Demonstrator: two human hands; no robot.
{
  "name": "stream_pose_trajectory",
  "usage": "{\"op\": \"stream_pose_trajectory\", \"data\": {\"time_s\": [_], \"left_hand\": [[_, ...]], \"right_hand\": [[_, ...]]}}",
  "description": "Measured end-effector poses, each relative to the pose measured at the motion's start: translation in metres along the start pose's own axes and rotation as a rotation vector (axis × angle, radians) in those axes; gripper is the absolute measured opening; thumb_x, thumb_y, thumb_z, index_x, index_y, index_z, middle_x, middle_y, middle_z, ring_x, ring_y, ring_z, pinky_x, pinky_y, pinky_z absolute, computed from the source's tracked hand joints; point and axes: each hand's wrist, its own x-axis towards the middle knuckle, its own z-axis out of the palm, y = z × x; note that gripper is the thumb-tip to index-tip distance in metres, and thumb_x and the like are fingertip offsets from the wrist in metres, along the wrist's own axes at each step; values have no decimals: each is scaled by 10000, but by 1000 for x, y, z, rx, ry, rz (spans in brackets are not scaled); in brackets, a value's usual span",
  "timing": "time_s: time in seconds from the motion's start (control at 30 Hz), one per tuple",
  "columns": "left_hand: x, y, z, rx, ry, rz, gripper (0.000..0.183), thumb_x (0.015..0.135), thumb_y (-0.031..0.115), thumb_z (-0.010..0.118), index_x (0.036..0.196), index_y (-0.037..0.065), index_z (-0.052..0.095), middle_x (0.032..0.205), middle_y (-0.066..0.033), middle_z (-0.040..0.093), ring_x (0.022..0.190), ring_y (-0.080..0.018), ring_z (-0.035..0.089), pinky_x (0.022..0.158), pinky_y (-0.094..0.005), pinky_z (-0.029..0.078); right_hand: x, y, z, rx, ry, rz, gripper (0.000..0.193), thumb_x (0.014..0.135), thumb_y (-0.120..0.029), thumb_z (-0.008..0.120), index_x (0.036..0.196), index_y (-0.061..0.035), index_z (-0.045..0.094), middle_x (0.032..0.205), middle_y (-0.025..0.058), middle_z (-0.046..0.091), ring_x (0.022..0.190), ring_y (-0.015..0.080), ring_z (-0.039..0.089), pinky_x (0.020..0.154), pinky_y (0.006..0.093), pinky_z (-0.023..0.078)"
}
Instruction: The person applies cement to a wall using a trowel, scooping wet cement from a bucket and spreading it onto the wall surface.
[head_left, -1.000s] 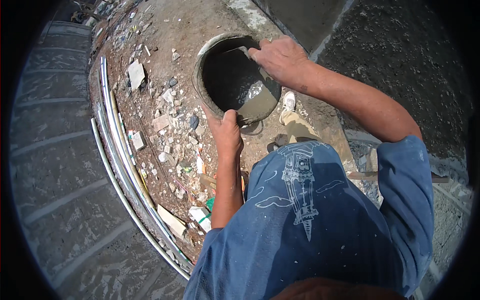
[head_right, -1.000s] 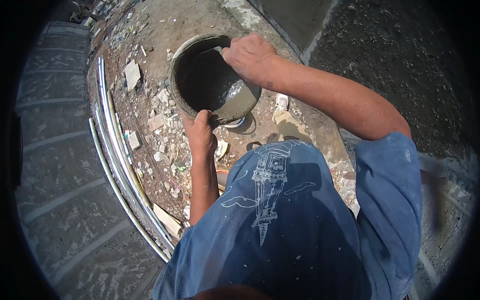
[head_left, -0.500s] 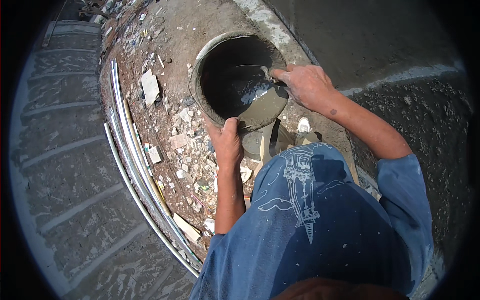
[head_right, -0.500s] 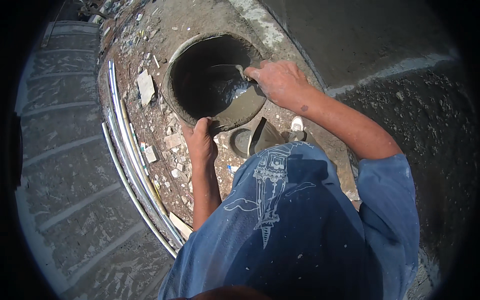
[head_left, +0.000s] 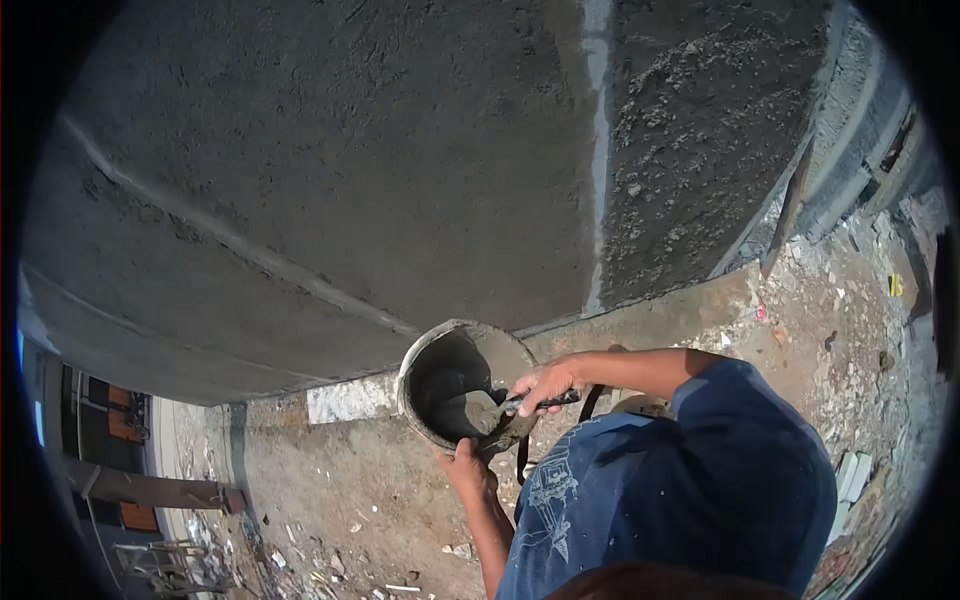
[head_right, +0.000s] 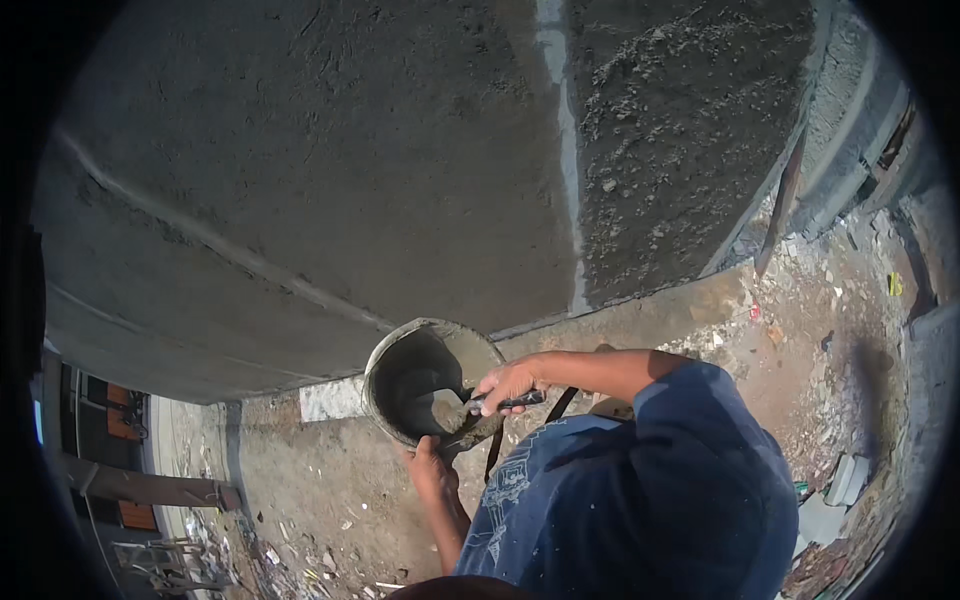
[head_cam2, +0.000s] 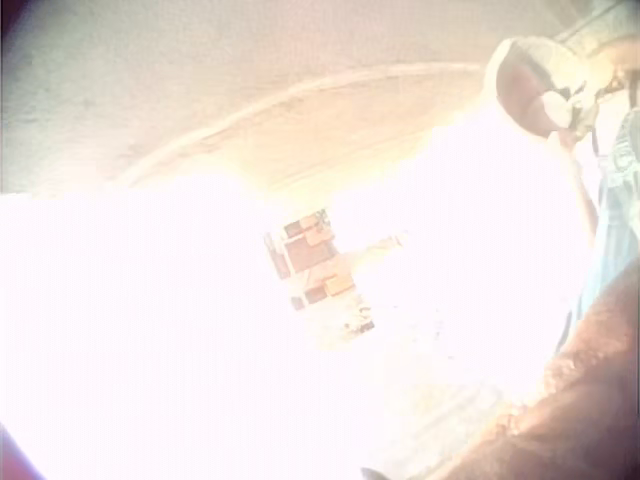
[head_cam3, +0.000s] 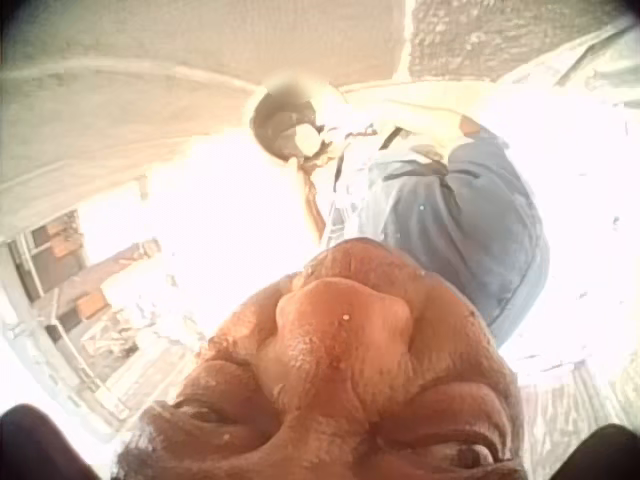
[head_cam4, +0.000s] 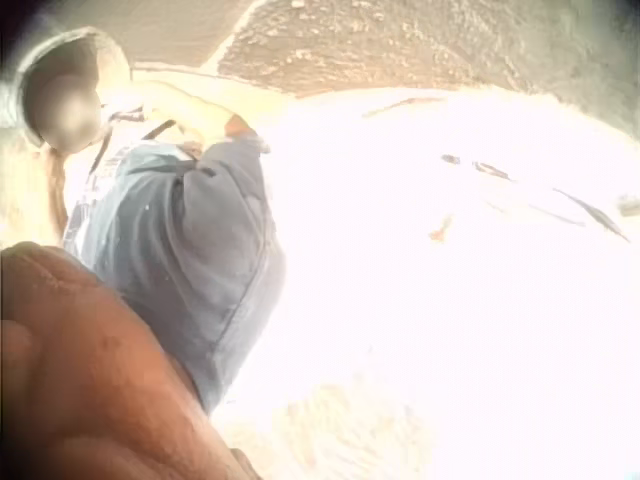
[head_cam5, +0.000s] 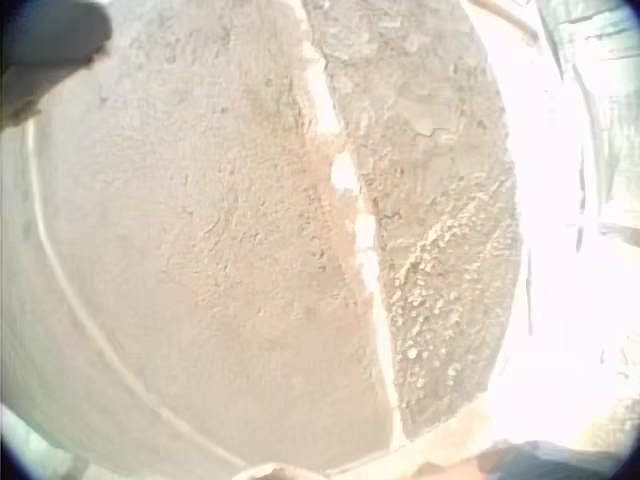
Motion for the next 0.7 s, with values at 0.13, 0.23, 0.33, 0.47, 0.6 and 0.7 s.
{"op": "stream_pose_trajectory", "data": {"time_s": [0.13, 0.23, 0.33, 0.47, 0.6, 0.7], "left_hand": [[39, 56, 1, 208, -245, -34, 872, 739, -82, 524, 1545, 91, 241, 1306, -164, 534, 967, -288, 650, 726, -407, 614], [92, 72, -2, 292, -344, -111, 673, 744, -68, 539, 1397, 27, 406, 1184, -162, 597, 820, -291, 676, 622, -399, 624], [116, 85, 10, 351, -400, -205, 188, 762, -29, 577, 949, -49, 573, 914, -144, 666, 718, -310, 692, 592, -412, 623], [127, 108, 25, 784, -455, 20, 179, 812, 89, 603, 703, -48, 639, 690, -144, 669, 550, -256, 666, 507, -356, 543], [196, 108, 0, 805, -471, -84, 196, 814, 126, 612, 711, -31, 670, 661, -133, 665, 512, -237, 651, 492, -336, 517], [218, 91, -4, 671, -359, -279, 199, 855, 173, 557, 832, -24, 571, 608, -179, 609, 350, -256, 522, 311, -323, 406]], "right_hand": [[-39, -8, 56, 395, 195, -334, 480, 872, -122, 686, 1331, -93, 549, 827, 0, 589, 628, 58, 568, 517, 216, 480], [-87, -35, 110, 527, 424, -663, 567, 855, -61, 610, 1408, -84, 485, 820, 19, 582, 662, 84, 585, 570, 238, 479], [-142, -54, 149, 528, 855, -1032, 550, 856, -77, 657, 1381, -70, 491, 1009, 41, 606, 832, 113, 653, 632, 257, 536], [-222, -77, 193, 405, 1446, -1510, 719, 871, -135, 708, 1482, -58, 336, 1114, 85, 571, 823, 144, 676, 589, 221, 553], [-298, -84, 182, 70, 2122, -1840, 724, 901, -160, 709, 1512, -95, 325, 1010, 54, 590, 709, 82, 557, 656, 237, 482], [-362, -68, 162, -233, 2761, -1959, 635, 925, -100, 708, 1456, -53, 362, 984, 41, 587, 759, 97, 545, 695, 262, 469]]}}
